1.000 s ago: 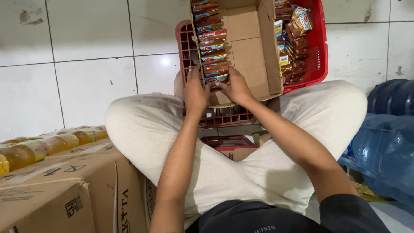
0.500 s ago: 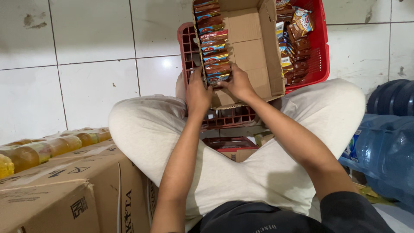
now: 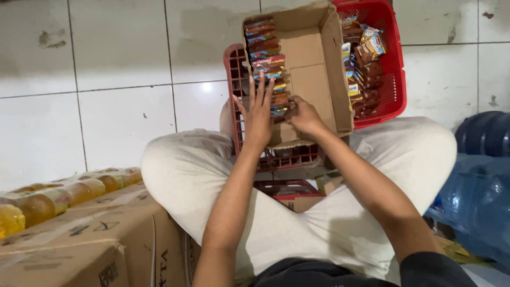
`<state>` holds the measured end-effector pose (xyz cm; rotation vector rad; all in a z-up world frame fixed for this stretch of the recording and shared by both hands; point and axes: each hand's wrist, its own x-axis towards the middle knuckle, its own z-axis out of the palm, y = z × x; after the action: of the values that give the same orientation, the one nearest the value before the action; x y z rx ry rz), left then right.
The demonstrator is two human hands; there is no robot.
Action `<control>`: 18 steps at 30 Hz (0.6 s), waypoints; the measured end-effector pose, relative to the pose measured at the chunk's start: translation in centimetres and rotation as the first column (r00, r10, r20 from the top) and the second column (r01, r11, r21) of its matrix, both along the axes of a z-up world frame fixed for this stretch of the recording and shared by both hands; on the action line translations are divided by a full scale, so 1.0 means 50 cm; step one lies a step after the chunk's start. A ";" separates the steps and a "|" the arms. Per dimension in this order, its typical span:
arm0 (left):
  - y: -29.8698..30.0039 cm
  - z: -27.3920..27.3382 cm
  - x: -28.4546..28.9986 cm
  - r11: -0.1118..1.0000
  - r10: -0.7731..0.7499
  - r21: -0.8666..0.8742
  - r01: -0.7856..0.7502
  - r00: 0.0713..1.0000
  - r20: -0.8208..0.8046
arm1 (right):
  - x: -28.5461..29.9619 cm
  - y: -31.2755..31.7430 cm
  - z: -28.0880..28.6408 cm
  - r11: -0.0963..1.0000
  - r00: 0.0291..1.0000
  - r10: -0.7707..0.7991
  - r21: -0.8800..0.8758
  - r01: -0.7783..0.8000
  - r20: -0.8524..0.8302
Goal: The person takes snack packets from a red basket and places them into a cardboard box, organizing them into neat rows.
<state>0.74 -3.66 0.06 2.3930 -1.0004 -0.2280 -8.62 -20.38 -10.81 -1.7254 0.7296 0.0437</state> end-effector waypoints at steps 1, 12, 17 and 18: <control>-0.001 -0.002 0.003 1.000 -0.003 -0.002 0.003 1.000 0.015 | 0.002 -0.032 -0.018 0.978 0.994 0.095 -0.194 -0.083 0.054; -0.012 0.001 0.005 0.999 0.033 -0.014 -0.035 0.994 -0.102 | 0.161 0.004 0.071 0.993 0.976 -0.112 0.067 0.101 0.184; -0.016 0.008 0.008 0.999 0.037 -0.027 -0.041 0.990 -0.137 | 0.170 0.003 0.105 0.993 0.970 -0.120 0.020 0.119 0.212; -0.017 0.011 0.009 0.999 0.037 -0.006 -0.038 0.988 -0.147 | 0.175 -0.002 0.114 0.985 0.956 -0.163 0.097 0.143 0.243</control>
<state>1.20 -4.51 0.59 2.3468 -0.8865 -0.3792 0.15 -20.49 -5.10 -1.5599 0.6619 -0.2455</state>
